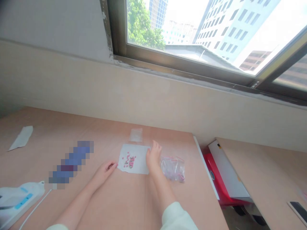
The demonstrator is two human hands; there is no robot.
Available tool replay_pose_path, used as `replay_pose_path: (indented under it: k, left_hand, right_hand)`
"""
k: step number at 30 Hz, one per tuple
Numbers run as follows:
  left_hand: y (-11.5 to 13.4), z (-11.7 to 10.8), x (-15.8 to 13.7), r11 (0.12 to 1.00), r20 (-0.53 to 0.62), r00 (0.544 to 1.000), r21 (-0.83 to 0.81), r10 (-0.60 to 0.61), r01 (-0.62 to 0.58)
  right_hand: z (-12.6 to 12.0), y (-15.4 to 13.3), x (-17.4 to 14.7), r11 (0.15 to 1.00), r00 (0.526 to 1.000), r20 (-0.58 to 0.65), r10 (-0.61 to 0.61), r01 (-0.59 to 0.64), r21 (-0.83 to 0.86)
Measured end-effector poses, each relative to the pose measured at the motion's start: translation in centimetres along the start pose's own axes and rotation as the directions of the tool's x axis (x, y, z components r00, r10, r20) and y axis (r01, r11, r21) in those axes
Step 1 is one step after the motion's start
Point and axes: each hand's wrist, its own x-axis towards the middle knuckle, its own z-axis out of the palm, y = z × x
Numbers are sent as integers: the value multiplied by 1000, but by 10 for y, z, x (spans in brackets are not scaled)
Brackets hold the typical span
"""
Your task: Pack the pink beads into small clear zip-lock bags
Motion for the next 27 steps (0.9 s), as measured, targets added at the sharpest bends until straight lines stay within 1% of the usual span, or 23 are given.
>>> replay_pose_path:
  k: [1,4,6,8,11,13,15,17,18,19,20,21,22,23,24,25,26,27]
  left_hand:
    - [0,0,0,1000,0,1000,3,4,-4]
    - [1,0,-1,1000,10,1000,10,18,-18]
    - [1,0,0,1000,4,1000,1,29,-29]
    - [0,0,0,999,-1,999,1,38,-38]
    - [0,0,1,999,7,999,6,43,-43]
    - [1,-1,1,999,6,999,10,34,-34]
    - [2,-2,1,1000,5,1000,1,18,-18]
    - [4,-4,2,999,19,1000,-41,-13,14]
    - [5,-5,2,995,28,999,-84,-43,45]
    - [7,-6,2,987,38,996,-139,-82,86]
    - [10,-7,2,970,55,991,-205,-121,130]
    - [14,-8,2,944,71,984,-279,-162,176]
    - [18,-8,2,917,95,979,-345,-179,201]
    - [22,-8,2,891,123,978,-404,-169,205]
    - [27,-8,1,870,155,977,-449,-148,203]
    - [32,-7,1,857,192,974,-476,-119,199]
    - [36,-5,1,851,221,971,-490,-90,190]
    - [39,-4,0,852,239,968,-489,-74,186]
  right_hand:
    - [12,-14,5,998,998,37,-56,57,-1]
    - [41,-44,19,987,980,138,-145,152,-45]
    - [52,-53,27,980,965,205,-163,183,-83]
    - [56,-54,32,976,959,245,-146,179,-120]
    - [52,-52,36,979,963,244,-119,154,-130]
    - [44,-50,36,990,969,229,-97,118,-79]
    - [33,-49,35,999,982,183,-37,35,15]
    - [20,-46,30,979,995,102,23,-43,198]
    - [13,-44,24,943,996,73,49,-70,326]
    - [7,-42,17,879,995,77,65,-94,467]
    - [2,-39,9,789,990,123,71,-131,600]
    - [-1,-36,-2,686,976,212,59,-194,702]
    - [-3,-33,-12,586,944,328,33,-284,759]
    - [-3,-30,-23,507,898,439,-4,-377,775]
    - [-2,-27,-33,452,850,525,-34,-455,767]
    - [0,-24,-41,420,814,579,-42,-511,750]
    - [2,-22,-48,408,796,604,-32,-541,735]
    - [3,-20,-52,415,793,609,0,-554,722]
